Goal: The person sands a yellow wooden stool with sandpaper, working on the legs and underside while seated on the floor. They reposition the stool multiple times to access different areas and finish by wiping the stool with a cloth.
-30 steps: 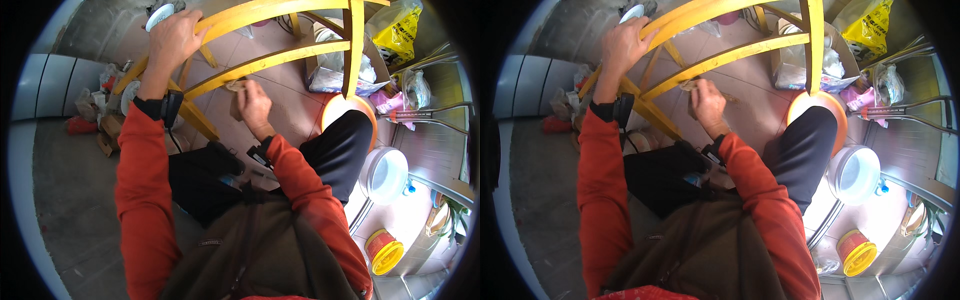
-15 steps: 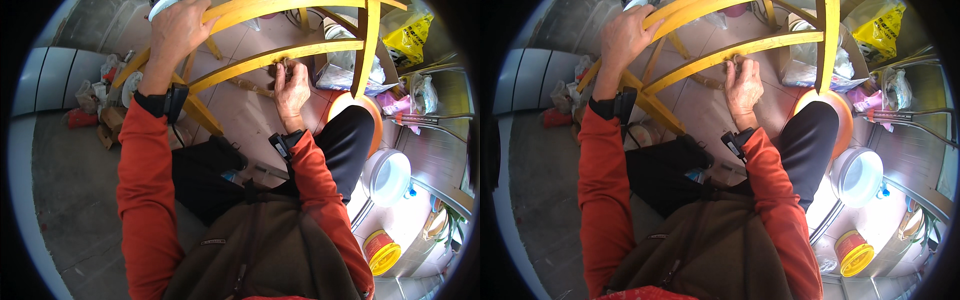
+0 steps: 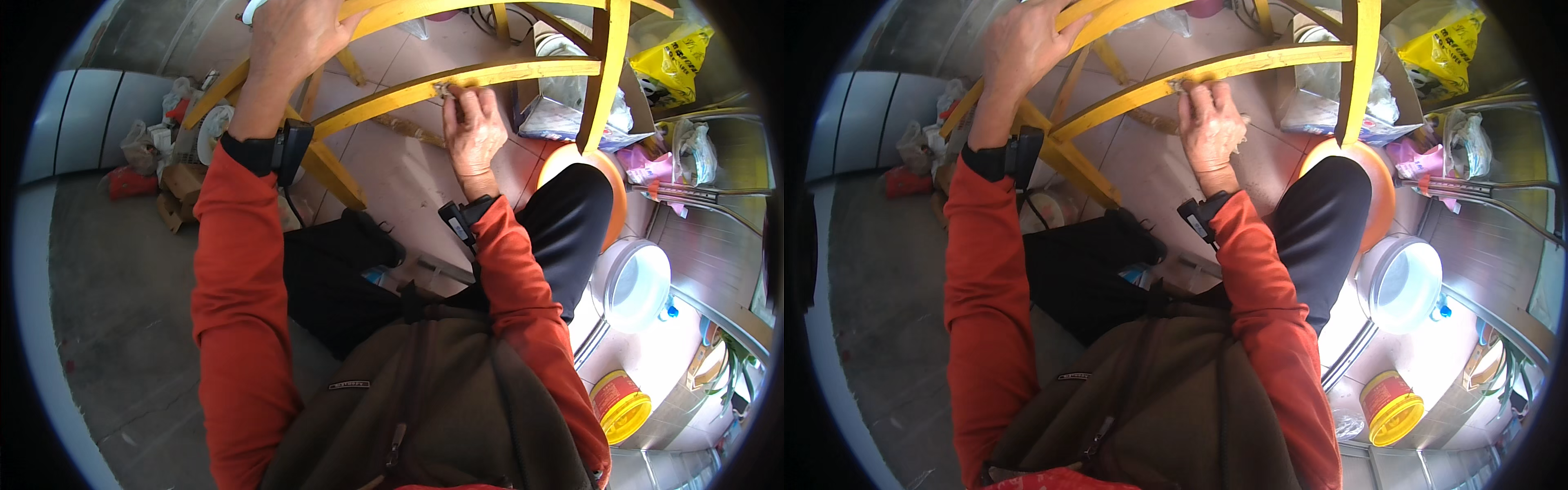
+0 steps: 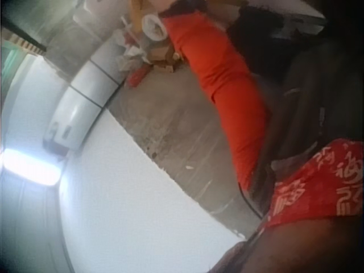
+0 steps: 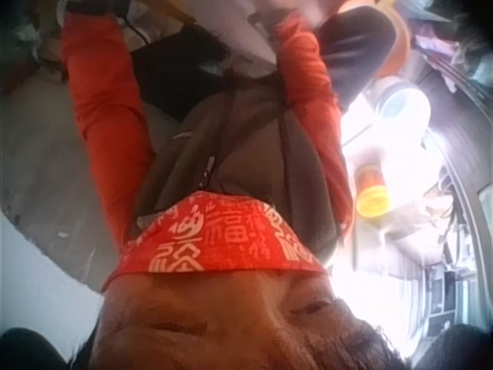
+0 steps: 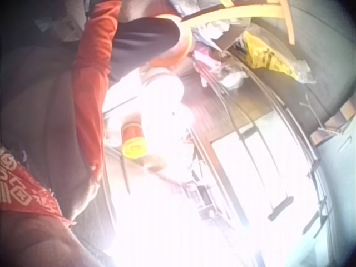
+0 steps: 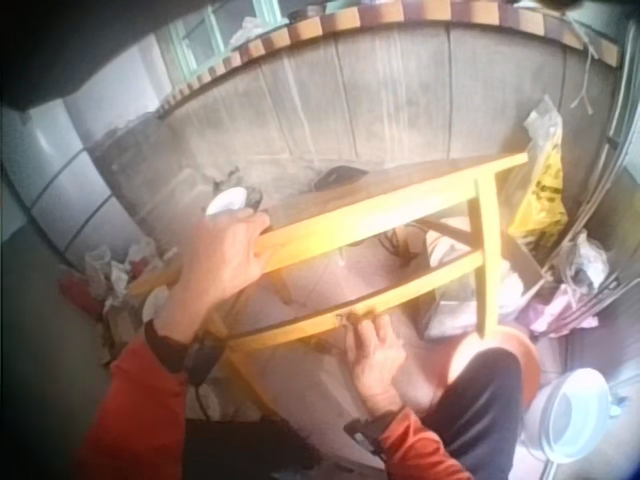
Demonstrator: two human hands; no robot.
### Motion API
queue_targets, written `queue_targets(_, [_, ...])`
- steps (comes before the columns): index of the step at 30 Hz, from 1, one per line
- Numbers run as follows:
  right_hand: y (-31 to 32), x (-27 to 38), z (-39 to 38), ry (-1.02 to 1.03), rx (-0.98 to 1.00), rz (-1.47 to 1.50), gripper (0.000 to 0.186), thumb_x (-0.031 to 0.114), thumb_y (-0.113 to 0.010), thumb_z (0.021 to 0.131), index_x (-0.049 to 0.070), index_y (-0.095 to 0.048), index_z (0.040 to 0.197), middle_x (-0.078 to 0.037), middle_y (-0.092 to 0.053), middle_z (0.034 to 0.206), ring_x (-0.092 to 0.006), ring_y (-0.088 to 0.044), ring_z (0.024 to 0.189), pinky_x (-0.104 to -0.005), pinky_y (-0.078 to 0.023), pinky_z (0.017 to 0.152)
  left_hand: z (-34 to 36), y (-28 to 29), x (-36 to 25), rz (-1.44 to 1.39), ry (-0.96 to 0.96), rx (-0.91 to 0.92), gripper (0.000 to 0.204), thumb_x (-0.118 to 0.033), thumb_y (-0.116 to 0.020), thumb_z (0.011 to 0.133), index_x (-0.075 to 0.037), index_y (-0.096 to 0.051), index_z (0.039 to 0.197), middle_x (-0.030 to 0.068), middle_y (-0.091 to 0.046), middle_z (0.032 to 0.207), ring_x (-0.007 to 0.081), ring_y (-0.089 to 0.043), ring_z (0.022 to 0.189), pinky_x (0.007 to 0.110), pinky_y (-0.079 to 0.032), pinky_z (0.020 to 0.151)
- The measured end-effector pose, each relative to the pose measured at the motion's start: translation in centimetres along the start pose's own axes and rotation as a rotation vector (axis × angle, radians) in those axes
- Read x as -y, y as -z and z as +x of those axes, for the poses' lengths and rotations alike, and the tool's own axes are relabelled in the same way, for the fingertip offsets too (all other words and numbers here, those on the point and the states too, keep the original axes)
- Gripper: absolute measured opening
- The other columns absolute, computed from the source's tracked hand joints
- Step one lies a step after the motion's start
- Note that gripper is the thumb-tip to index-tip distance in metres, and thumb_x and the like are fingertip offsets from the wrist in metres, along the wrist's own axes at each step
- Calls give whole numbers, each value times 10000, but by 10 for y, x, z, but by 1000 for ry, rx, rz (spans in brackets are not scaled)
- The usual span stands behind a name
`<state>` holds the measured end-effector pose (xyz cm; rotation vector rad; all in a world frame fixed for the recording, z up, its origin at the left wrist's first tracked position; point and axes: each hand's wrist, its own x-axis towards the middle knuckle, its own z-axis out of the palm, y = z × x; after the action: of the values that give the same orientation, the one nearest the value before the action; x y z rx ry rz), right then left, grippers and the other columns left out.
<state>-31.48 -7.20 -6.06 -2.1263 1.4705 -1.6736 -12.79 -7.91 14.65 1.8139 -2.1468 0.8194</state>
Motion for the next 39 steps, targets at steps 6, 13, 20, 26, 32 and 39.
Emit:
queue_targets(6, [-3,0,2,-209,-59,-9,165,184,-754,803,103,-617,843,-78,-622,884,-313,-645,695,-419,-523,603,-1,-2,0,22,21,13,144,-206,-706,768,-98,-668,855,130,-663,809,359,-658,784,465,-519,692])
queue_targets(13, [7,-12,16,-237,-107,-97,149,163,-733,818,108,-596,842,-86,-614,865,-312,-644,703,-415,-516,590,-2,-2,-1,-7,9,-7,159,-220,-706,776,-96,-679,873,136,-666,833,364,-655,788,469,-516,695])
queue_targets(20, [9,-3,13,-19,128,13,144,178,-728,835,112,-608,878,-109,-650,933,-319,-666,735,-425,-553,623,-1,-1,1,-64,-27,-45,189,-255,-709,791,-87,-677,872,150,-657,799,381,-647,772,475,-508,676])
queue_targets(26, [10,-6,14,-178,20,-72,124,160,-712,837,107,-610,880,-92,-635,881,-319,-659,730,-435,-532,598,-2,0,0,-32,-10,-13,189,-257,-704,796,-84,-668,864,154,-656,785,382,-647,754,475,-502,660])
queue_targets(32, [12,-10,21,-112,81,-55,129,193,-714,845,114,-619,880,-97,-660,915,-314,-673,744,-420,-549,621,0,-3,1,-39,-34,-50,217,-287,-707,805,-80,-668,857,161,-663,790,386,-649,750,475,-499,655])
queue_targets(39, [10,3,17,-69,203,-6,137,167,-710,832,120,-621,925,-111,-672,1011,-328,-687,772,-435,-555,628,1,0,-2,-53,-37,-59,251,-327,-699,828,-78,-668,841,168,-662,774,395,-646,731,475,-494,649])
